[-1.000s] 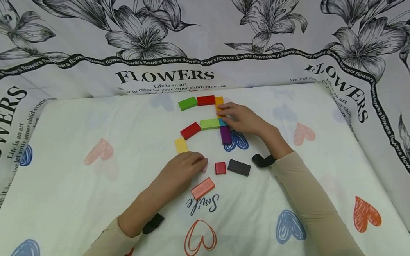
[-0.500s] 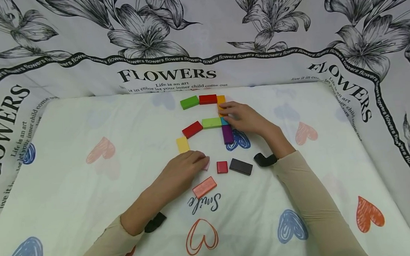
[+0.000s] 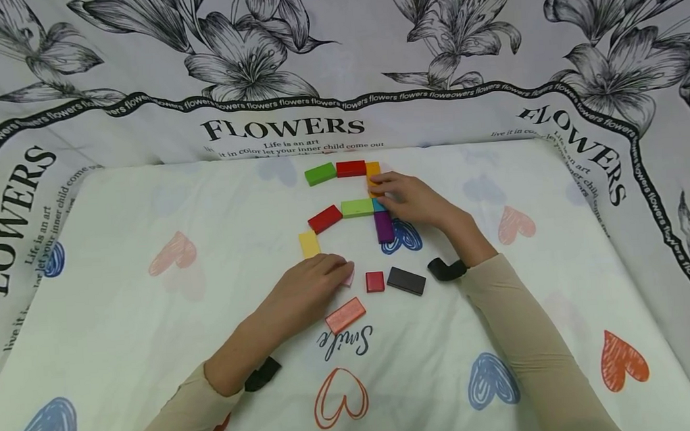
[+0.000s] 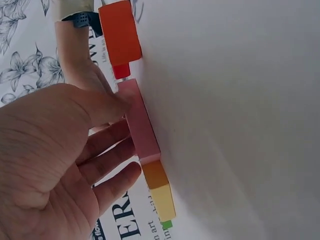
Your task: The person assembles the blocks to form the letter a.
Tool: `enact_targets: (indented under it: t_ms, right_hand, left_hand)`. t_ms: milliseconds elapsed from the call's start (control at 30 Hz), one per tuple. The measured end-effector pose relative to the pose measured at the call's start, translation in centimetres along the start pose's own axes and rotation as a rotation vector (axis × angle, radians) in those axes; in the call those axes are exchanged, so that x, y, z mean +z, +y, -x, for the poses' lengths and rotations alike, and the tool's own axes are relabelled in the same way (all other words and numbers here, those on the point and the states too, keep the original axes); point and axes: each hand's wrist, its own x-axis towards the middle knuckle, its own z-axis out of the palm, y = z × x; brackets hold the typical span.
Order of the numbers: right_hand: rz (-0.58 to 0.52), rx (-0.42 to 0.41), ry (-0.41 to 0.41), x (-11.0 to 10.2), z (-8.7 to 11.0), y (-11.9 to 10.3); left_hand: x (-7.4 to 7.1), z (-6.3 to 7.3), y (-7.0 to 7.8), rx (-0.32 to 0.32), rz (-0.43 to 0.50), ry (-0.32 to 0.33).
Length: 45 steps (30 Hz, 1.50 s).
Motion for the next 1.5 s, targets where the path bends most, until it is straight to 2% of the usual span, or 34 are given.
enact_targets:
  t_ms: [333,500,667,767,867,1500]
  right_hand:
    - [-0.013,0.01,-0.003,0.4,0.0,0.0]
    - [-0.024,0.007,-0.006,0.5,0.0,0.1]
    - [-0.02,0.013,-0.008,0.5,0.0,0.2]
    - [-0.019,0.015,-0.01,0.5,0.0,0.2]
    - [-0.016,0.015,-0.011,0.5,0.1,0.3]
    - [-0.007,0.018,-0.012,-0.1,-0.1,0.0]
  left_hand:
    - [-0.9,0.3,-1.2,-0.124,0.069,0.037]
    - [-1.3,0.5,-2.0,-0.226,0.057,0.064]
    - [-1.2,0.5,-2.3,-0.299,0.038,0.025]
    - [-1.1,0.4,-2.4,-0.309,0.046,-0.016]
    - [-1.0,0.4,-2.4,-0.307,0.046,-0.031]
    - [-1.2,0.3,-2.1,-0.295,0.02,-0.031]
